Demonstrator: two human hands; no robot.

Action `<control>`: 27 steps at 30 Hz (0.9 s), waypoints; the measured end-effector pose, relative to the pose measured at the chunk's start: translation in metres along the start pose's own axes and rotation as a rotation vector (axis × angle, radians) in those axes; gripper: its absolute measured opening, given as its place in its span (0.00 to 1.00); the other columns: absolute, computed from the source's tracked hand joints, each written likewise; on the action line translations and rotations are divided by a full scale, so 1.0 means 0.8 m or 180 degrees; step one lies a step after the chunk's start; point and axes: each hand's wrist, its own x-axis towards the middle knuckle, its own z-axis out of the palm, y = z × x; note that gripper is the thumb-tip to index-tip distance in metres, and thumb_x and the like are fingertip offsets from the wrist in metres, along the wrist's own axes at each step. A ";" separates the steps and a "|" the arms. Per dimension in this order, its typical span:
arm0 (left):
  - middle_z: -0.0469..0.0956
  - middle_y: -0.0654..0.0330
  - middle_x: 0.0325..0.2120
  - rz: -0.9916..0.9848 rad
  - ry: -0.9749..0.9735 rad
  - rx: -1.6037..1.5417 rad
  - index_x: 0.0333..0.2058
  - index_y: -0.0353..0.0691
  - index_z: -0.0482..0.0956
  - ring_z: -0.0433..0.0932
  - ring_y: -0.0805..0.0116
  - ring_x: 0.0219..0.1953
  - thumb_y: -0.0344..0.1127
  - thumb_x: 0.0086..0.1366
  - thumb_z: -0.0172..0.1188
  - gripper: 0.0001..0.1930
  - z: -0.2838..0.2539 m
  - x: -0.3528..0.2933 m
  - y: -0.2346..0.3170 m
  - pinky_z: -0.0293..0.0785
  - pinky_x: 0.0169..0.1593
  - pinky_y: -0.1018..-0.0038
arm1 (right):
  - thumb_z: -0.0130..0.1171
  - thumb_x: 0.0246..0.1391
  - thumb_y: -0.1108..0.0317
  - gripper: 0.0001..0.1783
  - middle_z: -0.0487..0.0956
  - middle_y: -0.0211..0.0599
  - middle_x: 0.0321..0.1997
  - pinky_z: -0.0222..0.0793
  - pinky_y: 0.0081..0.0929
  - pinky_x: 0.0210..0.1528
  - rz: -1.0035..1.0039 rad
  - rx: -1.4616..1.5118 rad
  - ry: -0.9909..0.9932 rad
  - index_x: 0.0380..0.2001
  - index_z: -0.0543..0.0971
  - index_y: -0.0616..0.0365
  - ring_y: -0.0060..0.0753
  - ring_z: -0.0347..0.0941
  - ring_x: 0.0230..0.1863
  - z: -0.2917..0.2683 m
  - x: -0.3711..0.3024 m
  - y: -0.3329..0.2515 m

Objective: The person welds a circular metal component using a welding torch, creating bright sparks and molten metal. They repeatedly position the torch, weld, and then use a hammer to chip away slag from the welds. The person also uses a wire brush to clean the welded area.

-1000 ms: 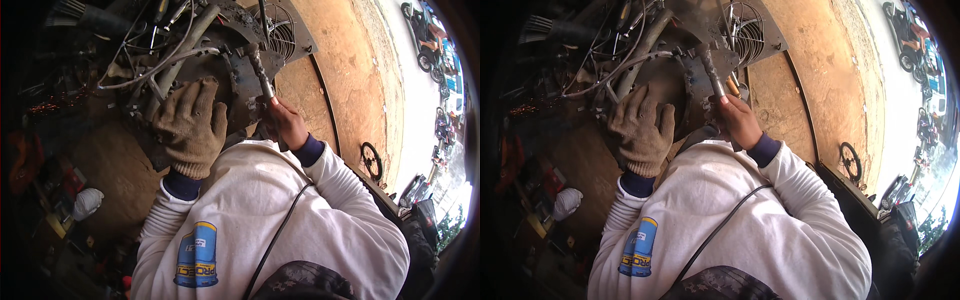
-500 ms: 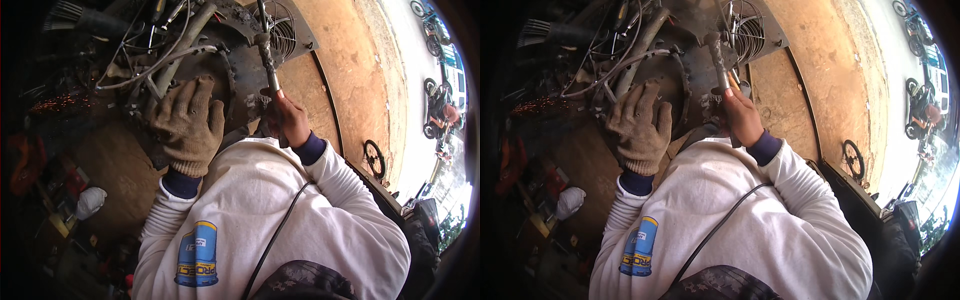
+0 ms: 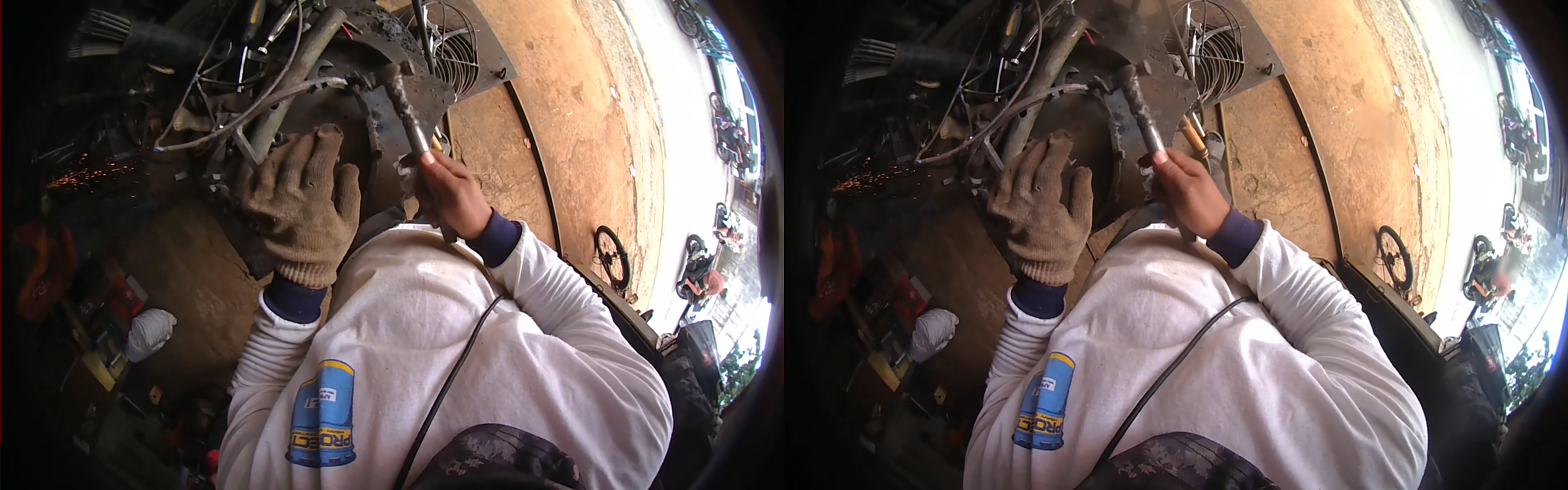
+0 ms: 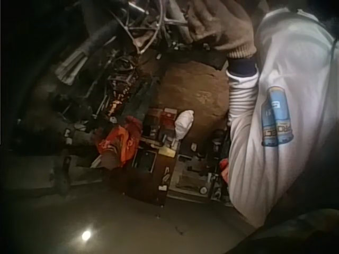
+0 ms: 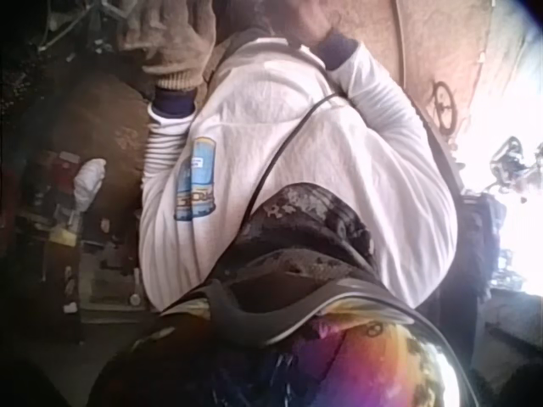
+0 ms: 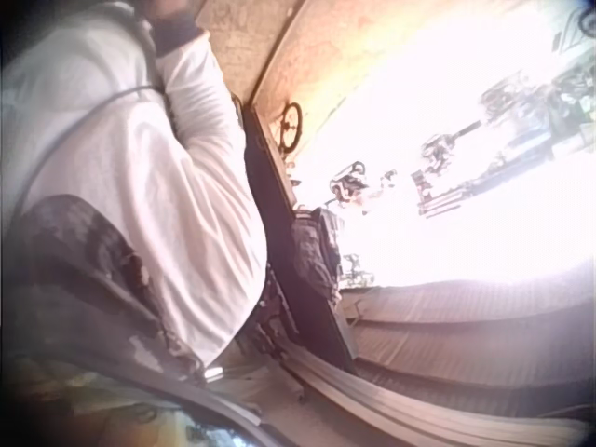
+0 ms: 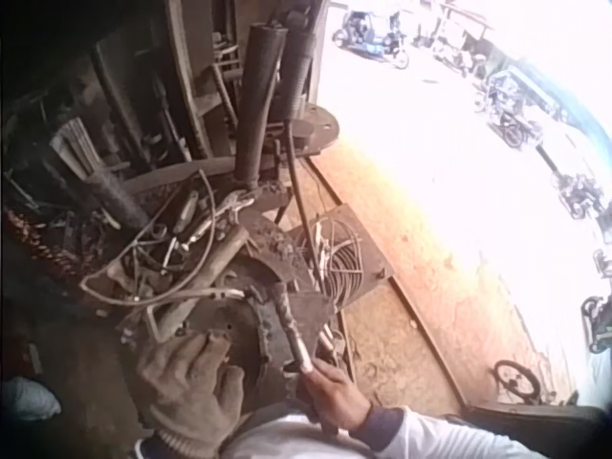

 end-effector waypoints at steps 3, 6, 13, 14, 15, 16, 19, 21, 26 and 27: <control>0.75 0.63 0.50 -0.0062 -0.0134 -0.0069 0.53 0.51 0.76 0.71 0.60 0.55 0.46 0.62 0.62 0.20 0.001 -0.005 -0.002 0.59 0.57 0.56 | 0.41 0.72 0.53 0.18 0.70 0.25 0.24 0.59 0.17 0.20 0.0200 0.0392 -0.0249 0.38 0.73 0.56 0.17 0.63 0.19 -0.013 -0.006 0.001; 0.75 0.64 0.49 -0.0019 -0.0020 -0.0139 0.51 0.51 0.77 0.72 0.60 0.53 0.45 0.60 0.63 0.20 0.002 -0.004 -0.003 0.63 0.55 0.56 | 0.42 0.71 0.52 0.19 0.70 0.26 0.23 0.58 0.18 0.18 0.0177 0.0509 -0.0186 0.38 0.73 0.56 0.18 0.63 0.18 -0.014 -0.006 0.001; 0.76 0.64 0.46 0.0057 0.0140 -0.0172 0.48 0.50 0.79 0.74 0.61 0.49 0.43 0.56 0.65 0.19 0.003 -0.001 -0.004 0.70 0.51 0.58 | 0.41 0.71 0.50 0.20 0.68 0.29 0.20 0.60 0.20 0.14 0.0126 0.0671 0.0026 0.40 0.73 0.57 0.21 0.62 0.14 -0.009 -0.005 0.006; 0.76 0.64 0.46 0.0073 0.0157 -0.0208 0.48 0.50 0.79 0.74 0.61 0.49 0.43 0.56 0.65 0.19 0.004 0.000 -0.005 0.70 0.51 0.58 | 0.40 0.71 0.51 0.19 0.67 0.29 0.20 0.58 0.20 0.15 0.0118 0.0643 -0.0021 0.42 0.72 0.55 0.21 0.61 0.14 -0.009 -0.004 0.004; 0.76 0.63 0.46 0.0088 0.0131 -0.0200 0.48 0.50 0.79 0.74 0.61 0.49 0.43 0.57 0.64 0.19 0.002 0.000 -0.005 0.70 0.51 0.58 | 0.40 0.71 0.51 0.19 0.66 0.29 0.21 0.57 0.20 0.15 0.0109 0.0615 -0.0067 0.44 0.72 0.54 0.22 0.61 0.13 -0.008 -0.004 0.001; 0.76 0.63 0.46 0.0104 0.0104 -0.0193 0.48 0.50 0.79 0.74 0.61 0.50 0.43 0.57 0.64 0.19 0.000 0.002 -0.005 0.70 0.51 0.58 | 0.39 0.72 0.52 0.18 0.65 0.28 0.21 0.56 0.21 0.15 0.0099 0.0589 -0.0113 0.46 0.71 0.52 0.23 0.60 0.13 -0.007 -0.003 -0.001; 0.76 0.63 0.46 0.0103 0.0065 -0.0120 0.48 0.49 0.79 0.74 0.61 0.50 0.43 0.57 0.63 0.19 -0.002 0.002 -0.004 0.70 0.51 0.58 | 0.42 0.71 0.51 0.19 0.68 0.29 0.20 0.59 0.20 0.14 0.0110 0.0819 -0.0117 0.39 0.72 0.55 0.21 0.62 0.14 -0.003 0.000 0.004; 0.76 0.63 0.46 0.0088 0.0057 -0.0091 0.49 0.49 0.78 0.74 0.61 0.50 0.44 0.58 0.63 0.20 -0.002 0.002 -0.003 0.70 0.51 0.58 | 0.42 0.70 0.51 0.19 0.68 0.29 0.20 0.59 0.20 0.14 0.0249 0.0700 -0.0192 0.39 0.72 0.55 0.21 0.62 0.14 -0.008 0.000 0.003; 0.75 0.64 0.47 0.0105 0.0123 -0.0133 0.50 0.50 0.77 0.73 0.61 0.50 0.44 0.59 0.63 0.20 0.004 -0.001 -0.005 0.68 0.52 0.58 | 0.42 0.71 0.53 0.18 0.69 0.29 0.21 0.59 0.20 0.15 0.0182 0.0754 -0.0053 0.41 0.72 0.56 0.21 0.63 0.14 -0.002 -0.003 0.004; 0.75 0.64 0.48 0.0059 0.0039 -0.0119 0.51 0.50 0.77 0.73 0.61 0.51 0.44 0.59 0.62 0.20 0.003 -0.002 -0.005 0.67 0.52 0.58 | 0.42 0.71 0.53 0.18 0.69 0.29 0.21 0.59 0.20 0.15 0.0227 0.0541 -0.0124 0.40 0.72 0.56 0.21 0.63 0.14 -0.004 -0.003 0.004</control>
